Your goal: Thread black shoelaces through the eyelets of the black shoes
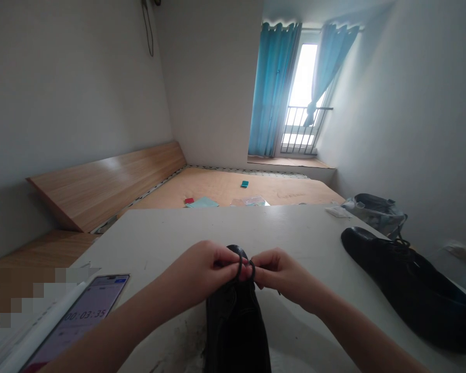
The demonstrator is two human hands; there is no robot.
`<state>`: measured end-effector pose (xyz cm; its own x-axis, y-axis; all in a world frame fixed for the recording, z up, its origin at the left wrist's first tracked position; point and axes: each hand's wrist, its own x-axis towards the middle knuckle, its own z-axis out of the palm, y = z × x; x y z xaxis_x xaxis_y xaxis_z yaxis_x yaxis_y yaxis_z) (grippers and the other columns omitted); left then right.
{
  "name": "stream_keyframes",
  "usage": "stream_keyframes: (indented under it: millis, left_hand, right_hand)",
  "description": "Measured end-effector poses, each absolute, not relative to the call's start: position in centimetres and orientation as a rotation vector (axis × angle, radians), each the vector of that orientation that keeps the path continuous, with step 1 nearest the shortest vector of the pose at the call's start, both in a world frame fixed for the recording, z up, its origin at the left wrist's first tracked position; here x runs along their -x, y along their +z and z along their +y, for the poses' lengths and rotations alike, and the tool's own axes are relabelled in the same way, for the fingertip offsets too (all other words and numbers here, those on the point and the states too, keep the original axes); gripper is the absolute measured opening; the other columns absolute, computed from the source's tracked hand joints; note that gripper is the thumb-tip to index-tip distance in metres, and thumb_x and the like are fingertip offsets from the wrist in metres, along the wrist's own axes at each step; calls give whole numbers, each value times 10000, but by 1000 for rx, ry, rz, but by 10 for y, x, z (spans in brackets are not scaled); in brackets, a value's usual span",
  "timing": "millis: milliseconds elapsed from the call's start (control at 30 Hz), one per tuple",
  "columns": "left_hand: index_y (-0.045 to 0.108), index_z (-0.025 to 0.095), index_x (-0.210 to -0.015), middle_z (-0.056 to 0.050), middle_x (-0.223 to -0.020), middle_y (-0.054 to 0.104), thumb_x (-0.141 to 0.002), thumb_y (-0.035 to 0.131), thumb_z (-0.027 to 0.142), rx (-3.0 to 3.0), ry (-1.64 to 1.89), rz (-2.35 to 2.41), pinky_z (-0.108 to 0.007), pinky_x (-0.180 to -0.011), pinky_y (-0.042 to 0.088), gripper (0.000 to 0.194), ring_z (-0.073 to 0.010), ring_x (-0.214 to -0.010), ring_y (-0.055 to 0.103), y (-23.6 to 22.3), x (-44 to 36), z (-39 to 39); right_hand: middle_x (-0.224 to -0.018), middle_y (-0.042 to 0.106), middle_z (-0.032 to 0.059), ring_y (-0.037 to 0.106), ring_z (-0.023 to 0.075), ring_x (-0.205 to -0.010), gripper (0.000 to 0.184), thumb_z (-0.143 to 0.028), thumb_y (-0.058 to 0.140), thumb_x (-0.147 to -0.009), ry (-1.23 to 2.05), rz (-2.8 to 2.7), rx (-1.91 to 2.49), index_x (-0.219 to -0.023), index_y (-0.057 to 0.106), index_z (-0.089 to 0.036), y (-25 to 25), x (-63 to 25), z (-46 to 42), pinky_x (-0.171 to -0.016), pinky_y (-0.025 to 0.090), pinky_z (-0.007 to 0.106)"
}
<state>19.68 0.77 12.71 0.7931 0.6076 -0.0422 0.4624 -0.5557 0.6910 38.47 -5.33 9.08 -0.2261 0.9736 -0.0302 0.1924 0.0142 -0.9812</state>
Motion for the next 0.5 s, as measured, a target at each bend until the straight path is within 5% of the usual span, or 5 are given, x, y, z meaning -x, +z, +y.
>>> stream_keyframes:
  millis: [167, 500]
  left_hand:
    - [690, 198, -820, -17, -751, 664, -917, 434, 325, -2691, 279, 761, -259, -577, 320, 302, -151, -659, 567, 127, -201, -5]
    - [640, 222, -922, -13, -849, 664, -910, 421, 250, -2813, 365, 725, -260, -585, 354, 221, -163, -718, 609, 113, -202, -7]
  right_hand:
    - [-547, 407, -46, 297, 75, -542, 430, -533, 718, -687, 1410, -1473, 1252, -674, 654, -108, 89, -385, -54, -482, 189, 230]
    - [-544, 355, -68, 233, 68, -525, 369, -484, 746, -668, 1436, -1393, 1273, -707, 660, -127, 83, -384, -52, -481, 151, 238]
